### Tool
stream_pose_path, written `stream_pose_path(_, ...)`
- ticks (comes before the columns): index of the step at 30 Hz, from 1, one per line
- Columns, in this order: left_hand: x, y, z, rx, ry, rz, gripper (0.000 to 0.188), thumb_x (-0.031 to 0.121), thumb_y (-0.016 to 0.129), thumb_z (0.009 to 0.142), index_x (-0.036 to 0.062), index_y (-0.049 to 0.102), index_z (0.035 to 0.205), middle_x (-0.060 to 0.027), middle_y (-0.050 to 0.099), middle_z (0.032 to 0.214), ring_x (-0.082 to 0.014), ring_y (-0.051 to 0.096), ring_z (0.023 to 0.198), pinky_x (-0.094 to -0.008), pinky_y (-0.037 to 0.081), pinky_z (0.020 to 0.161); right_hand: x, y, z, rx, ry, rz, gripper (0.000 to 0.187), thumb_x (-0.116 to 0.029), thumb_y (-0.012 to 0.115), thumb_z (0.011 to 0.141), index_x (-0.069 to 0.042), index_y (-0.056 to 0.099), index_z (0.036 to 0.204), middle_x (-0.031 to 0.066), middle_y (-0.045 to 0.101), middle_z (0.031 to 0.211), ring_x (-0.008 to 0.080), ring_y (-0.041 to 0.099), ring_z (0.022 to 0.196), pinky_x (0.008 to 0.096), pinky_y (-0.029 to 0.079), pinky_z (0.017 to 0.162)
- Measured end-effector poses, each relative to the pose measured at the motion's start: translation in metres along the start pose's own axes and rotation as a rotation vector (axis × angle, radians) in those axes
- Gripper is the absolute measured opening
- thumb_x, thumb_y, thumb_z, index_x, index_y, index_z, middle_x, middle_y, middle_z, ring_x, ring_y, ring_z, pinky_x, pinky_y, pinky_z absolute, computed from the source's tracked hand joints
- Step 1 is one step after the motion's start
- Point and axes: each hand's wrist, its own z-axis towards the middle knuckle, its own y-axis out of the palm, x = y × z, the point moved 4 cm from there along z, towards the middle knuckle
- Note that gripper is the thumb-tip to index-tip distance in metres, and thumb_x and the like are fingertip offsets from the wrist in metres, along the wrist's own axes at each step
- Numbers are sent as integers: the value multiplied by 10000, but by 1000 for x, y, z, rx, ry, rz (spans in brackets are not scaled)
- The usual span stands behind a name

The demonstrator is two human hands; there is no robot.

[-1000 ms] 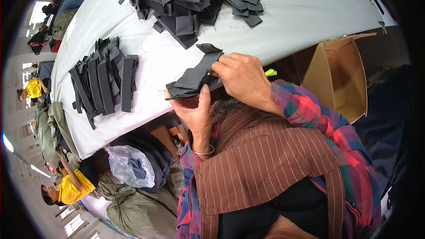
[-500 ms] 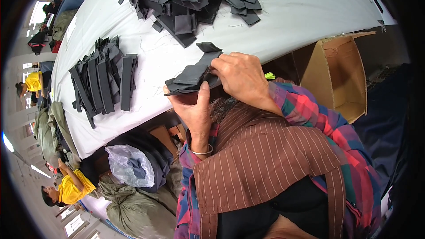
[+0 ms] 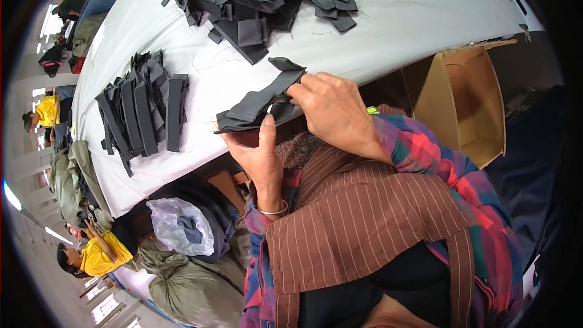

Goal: The recorder uses small scissors to trim threads or excess material from small black fabric components at a workspace.

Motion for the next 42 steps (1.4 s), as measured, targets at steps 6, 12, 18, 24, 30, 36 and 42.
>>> stream_pose_path(6, 0, 2, -1, 7, 8, -6, 583, -49, 697, 762, -3, 405, 1263, -84, 514, 1178, -163, 506, 1074, -305, 370, 983, 1, 2, -1, -21, 5, 2, 107, -68, 623, 760, -40, 629, 863, 78, 608, 790, 264, 601, 757, 380, 496, 633)
stream_pose_path(12, -3, 4, -1, -33, 53, 60, 514, -51, 647, 804, -1, 410, 1257, -128, 517, 1219, -225, 535, 1104, -378, 426, 978, 2, 4, 0, -9, -19, -7, 68, -66, 588, 731, -35, 601, 791, 97, 613, 774, 259, 622, 746, 370, 521, 641)
stream_pose_path(18, 14, 19, 2, -94, -34, -46, 539, -34, 684, 818, -11, 390, 1269, -140, 596, 1095, -214, 627, 953, -303, 480, 869, 7, 4, -1, -49, 4, 62, 93, -53, 583, 726, -36, 615, 811, 97, 627, 774, 282, 627, 765, 394, 512, 650)
stream_pose_path(24, 16, 2, 14, -181, -177, -111, 332, -2, 584, 900, -22, 456, 1206, -213, 644, 1034, -277, 681, 850, -346, 561, 776, 14, -3, -8, -228, 57, 344, 148, -100, 605, 829, -47, 670, 951, 127, 674, 880, 306, 643, 805, 378, 493, 684)
stream_pose_path(30, 0, -15, 8, -176, -332, -210, 295, 21, 527, 920, -10, 456, 1205, -228, 627, 1068, -298, 684, 864, -383, 595, 734, 29, -21, -6, -260, 147, 540, 198, -86, 615, 848, -28, 662, 1031, 130, 676, 922, 249, 653, 831, 311, 495, 748)
stream_pose_path(36, -3, -8, -2, -235, -448, -318, 404, 8, 501, 911, 8, 368, 1293, -254, 626, 1067, -347, 677, 899, -393, 601, 737, 10, -13, 3, -40, -83, 451, 135, -105, 657, 800, -71, 675, 929, 78, 657, 834, 271, 613, 742, 335, 471, 661)
stream_pose_path(42, -13, -3, -7, -206, -515, -228, 365, 51, 529, 936, 2, 410, 1277, -207, 661, 960, -276, 694, 798, -335, 596, 690, 16, 7, 10, 14, -131, 374, 107, -138, 677, 791, -107, 668, 893, 31, 661, 811, 221, 612, 680, 321, 483, 625)
